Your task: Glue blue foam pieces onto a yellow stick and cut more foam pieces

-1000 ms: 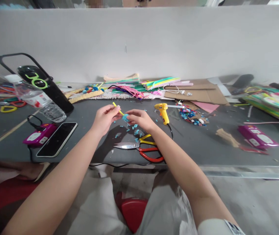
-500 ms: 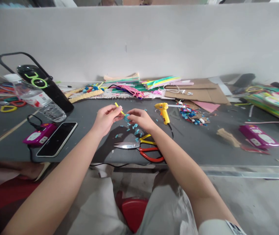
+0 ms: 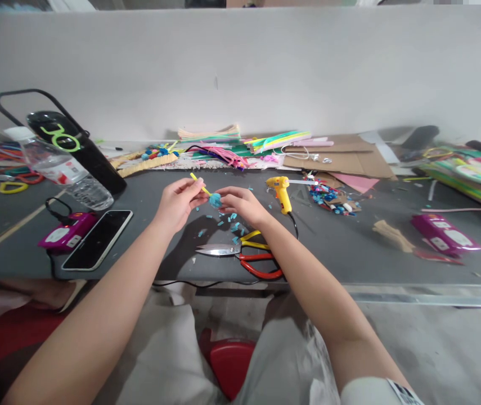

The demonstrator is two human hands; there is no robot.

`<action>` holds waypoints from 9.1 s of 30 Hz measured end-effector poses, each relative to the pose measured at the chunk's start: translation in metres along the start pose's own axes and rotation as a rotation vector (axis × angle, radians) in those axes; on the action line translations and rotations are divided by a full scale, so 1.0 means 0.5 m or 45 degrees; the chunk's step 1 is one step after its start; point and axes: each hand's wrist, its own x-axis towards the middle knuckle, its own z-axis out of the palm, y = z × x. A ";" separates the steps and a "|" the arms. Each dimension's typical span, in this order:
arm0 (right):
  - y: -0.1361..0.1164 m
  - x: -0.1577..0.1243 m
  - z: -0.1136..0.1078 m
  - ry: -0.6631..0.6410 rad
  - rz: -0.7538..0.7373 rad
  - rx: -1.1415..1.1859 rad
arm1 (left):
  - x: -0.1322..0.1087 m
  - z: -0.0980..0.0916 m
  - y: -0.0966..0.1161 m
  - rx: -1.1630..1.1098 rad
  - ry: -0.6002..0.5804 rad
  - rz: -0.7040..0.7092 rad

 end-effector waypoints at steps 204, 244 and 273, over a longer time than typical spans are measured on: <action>0.005 -0.001 0.009 0.128 -0.215 -0.301 | -0.003 -0.002 -0.003 0.184 -0.042 0.145; 0.005 0.002 0.010 0.062 -0.023 0.082 | -0.012 0.002 0.006 0.159 -0.120 0.137; 0.011 0.012 -0.010 0.268 -0.204 -0.408 | 0.036 -0.043 0.002 -0.485 0.225 -0.405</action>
